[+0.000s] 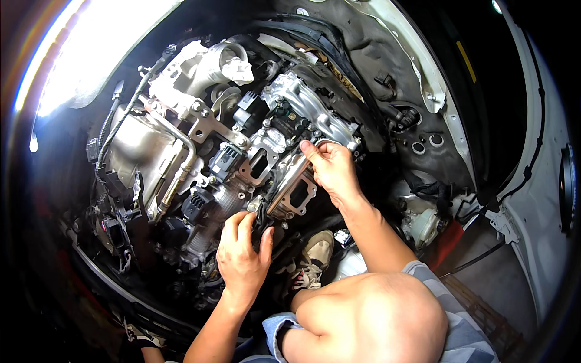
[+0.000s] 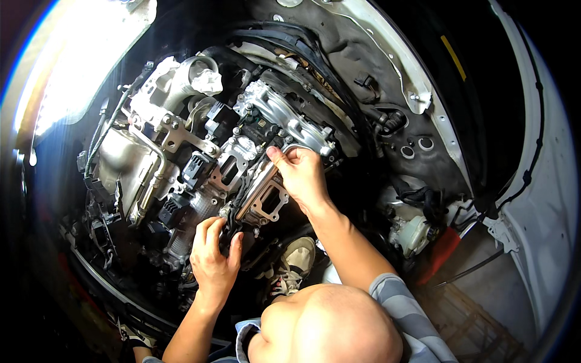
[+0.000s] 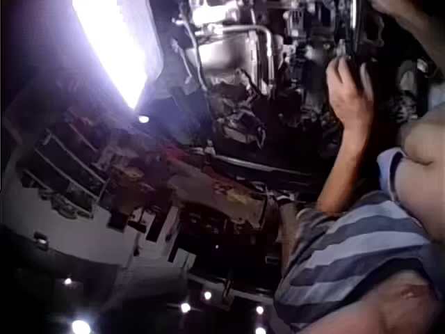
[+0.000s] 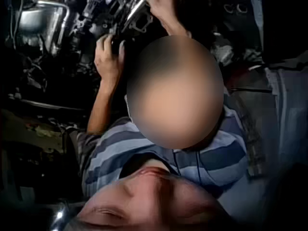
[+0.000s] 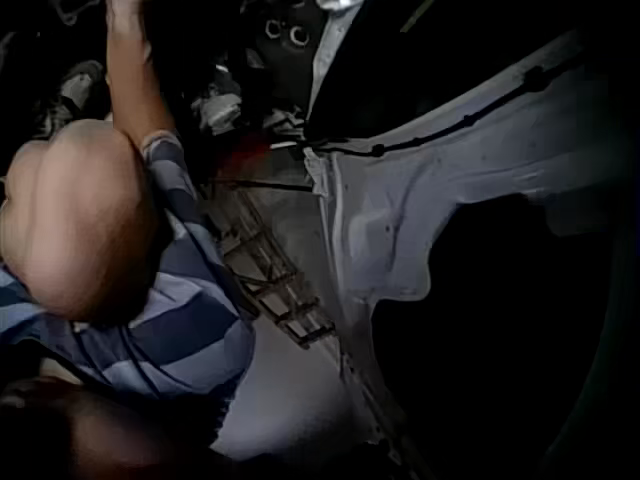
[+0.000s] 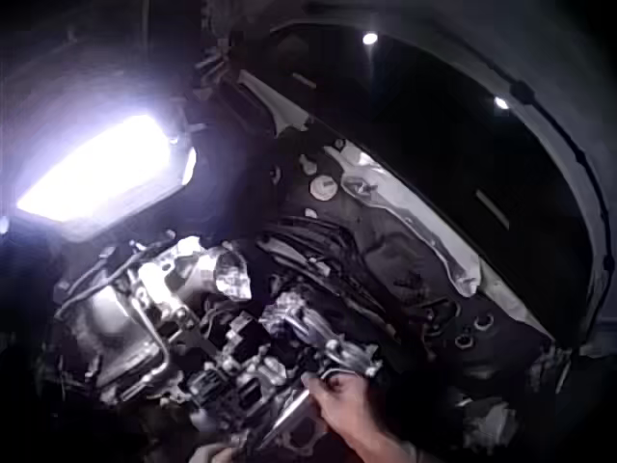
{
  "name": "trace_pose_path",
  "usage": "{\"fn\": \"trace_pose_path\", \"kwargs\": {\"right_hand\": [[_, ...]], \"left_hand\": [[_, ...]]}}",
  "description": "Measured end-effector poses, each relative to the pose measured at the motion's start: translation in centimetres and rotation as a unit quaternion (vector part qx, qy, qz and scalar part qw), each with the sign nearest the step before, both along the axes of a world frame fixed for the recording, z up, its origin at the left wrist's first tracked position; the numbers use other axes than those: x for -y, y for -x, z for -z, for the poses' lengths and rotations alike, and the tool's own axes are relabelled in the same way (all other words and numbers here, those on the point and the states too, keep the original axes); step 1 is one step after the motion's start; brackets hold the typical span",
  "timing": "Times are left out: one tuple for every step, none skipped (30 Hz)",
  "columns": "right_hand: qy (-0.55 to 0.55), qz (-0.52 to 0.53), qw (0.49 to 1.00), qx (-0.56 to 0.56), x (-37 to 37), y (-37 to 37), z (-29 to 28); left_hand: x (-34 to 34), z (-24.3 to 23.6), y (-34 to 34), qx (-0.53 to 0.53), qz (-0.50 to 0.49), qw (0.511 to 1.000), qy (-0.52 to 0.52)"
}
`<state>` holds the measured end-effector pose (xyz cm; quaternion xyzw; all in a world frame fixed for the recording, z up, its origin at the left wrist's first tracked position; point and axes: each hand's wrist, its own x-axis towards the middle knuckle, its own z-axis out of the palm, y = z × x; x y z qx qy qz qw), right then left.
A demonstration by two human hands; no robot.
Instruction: The person unfastens bolts on a car engine using a ratchet wrench and by hand, detaches a metal pipe, and lays a protective cover over the car body.
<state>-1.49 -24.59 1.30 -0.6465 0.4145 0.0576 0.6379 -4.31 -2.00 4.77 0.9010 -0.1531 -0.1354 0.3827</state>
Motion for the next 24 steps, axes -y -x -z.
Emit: {"fn": "trace_pose_path", "kwargs": {"right_hand": [[0.063, -0.045, 0.997, 0.005, -0.3, -0.1, 0.3], [0.033, -0.014, 0.999, -0.019, -0.3, 0.0, 0.2], [0.004, 0.016, 0.999, -0.044, -0.2, 0.2, -0.2], [-0.073, 0.068, 0.994, -0.043, -0.4, -0.1, -1.4], [-0.152, 0.082, 0.984, -0.044, -0.2, -0.2, -2.5], [-0.15, 0.06, 0.986, -0.032, -0.4, -0.1, -1.9], [-0.143, 0.041, 0.989, -0.02, -0.2, 0.1, -1.3], [-0.123, 0.032, 0.992, -0.016, -0.2, 0.1, -0.8], [-0.121, 0.033, 0.992, -0.015, 0.0, 0.1, -0.4], [-0.094, 0.02, 0.995, -0.008, -0.3, -0.3, -0.6], [-0.066, 0.008, 0.998, 0.0, -0.6, -0.5, -0.5], [-0.042, 0.01, 0.999, 0.002, -0.9, -0.5, 0.2], [-0.026, -0.019, 0.999, -0.002, -0.9, -0.4, 0.4], [-0.095, 0.005, 0.995, -0.01, -0.4, -0.2, 0.0], [-0.162, 0.029, 0.986, -0.019, 0.2, 0.0, -0.6], [-0.17, 0.056, 0.982, -0.065, 0.2, -0.3, -2.3], [-0.168, 0.054, 0.982, -0.065, 0.5, -0.4, -2.7], [-0.166, 0.041, 0.984, -0.056, 1.0, -0.2, -2.1], [-0.164, 0.03, 0.985, -0.048, 1.3, -0.1, -1.7], [-0.17, 0.034, 0.983, -0.061, 1.6, -0.3, -1.6], [-0.171, 0.031, 0.983, -0.059, 1.7, -0.8, -1.6], [-0.145, 0.022, 0.986, -0.076, 1.0, -1.3, -1.5], [-0.121, 0.009, 0.988, -0.092, 0.1, -2.0, -1.5], [-0.117, -0.001, 0.988, -0.102, -0.6, -2.7, -1.6]], "left_hand": [[-0.1, -0.1, -0.2, -0.001, 0.0, 1.0, -0.002], [-0.3, 0.1, -0.1, 0.005, -0.002, 1.0, 0.006], [-0.4, 0.2, -0.1, 0.004, 0.001, 1.0, 0.006], [-0.4, 0.1, -0.1, 0.001, -0.002, 1.0, 0.007], [-0.5, 0.1, 0.0, -0.002, -0.005, 1.0, 0.007], [-0.7, 0.5, 0.3, -0.002, -0.009, 1.0, 0.001], [-0.3, 0.0, 0.1, -0.004, -0.005, 1.0, -0.002], [-0.3, 0.1, 0.2, -0.002, -0.004, 1.0, -0.001], [-0.2, 0.2, 0.2, 0.001, -0.003, 1.0, 0.0], [-0.3, 0.1, 0.2, -0.001, -0.004, 1.0, 0.002], [-0.3, 0.0, 0.1, -0.004, -0.004, 1.0, 0.003], [-0.3, 0.2, 0.0, 0.019, -0.002, 1.0, 0.006], [-0.4, 0.2, 0.0, 0.015, -0.005, 1.0, 0.007], [-0.3, 0.2, 0.1, -0.001, -0.005, 1.0, 0.006], [-0.3, 0.2, 0.2, -0.017, -0.005, 1.0, 0.006], [0.0, 0.2, 0.3, -0.013, -0.004, 1.0, 0.006], [0.3, 0.3, 0.4, -0.009, -0.004, 1.0, 0.006], [0.6, 0.2, 0.3, -0.014, -0.004, 1.0, 0.005], [0.8, 0.1, 0.3, -0.014, -0.002, 1.0, 0.005], [0.9, 0.1, 0.1, -0.009, 0.001, 1.0, 0.006], [0.9, 0.1, -0.1, -0.004, 0.002, 1.0, 0.006], [0.5, -0.1, -0.2, 0.007, -0.002, 1.0, 0.006], [0.0, -0.4, -0.5, 0.02, -0.009, 1.0, 0.004], [-0.7, -0.4, -0.6, 0.017, -0.015, 1.0, 0.001]]}}
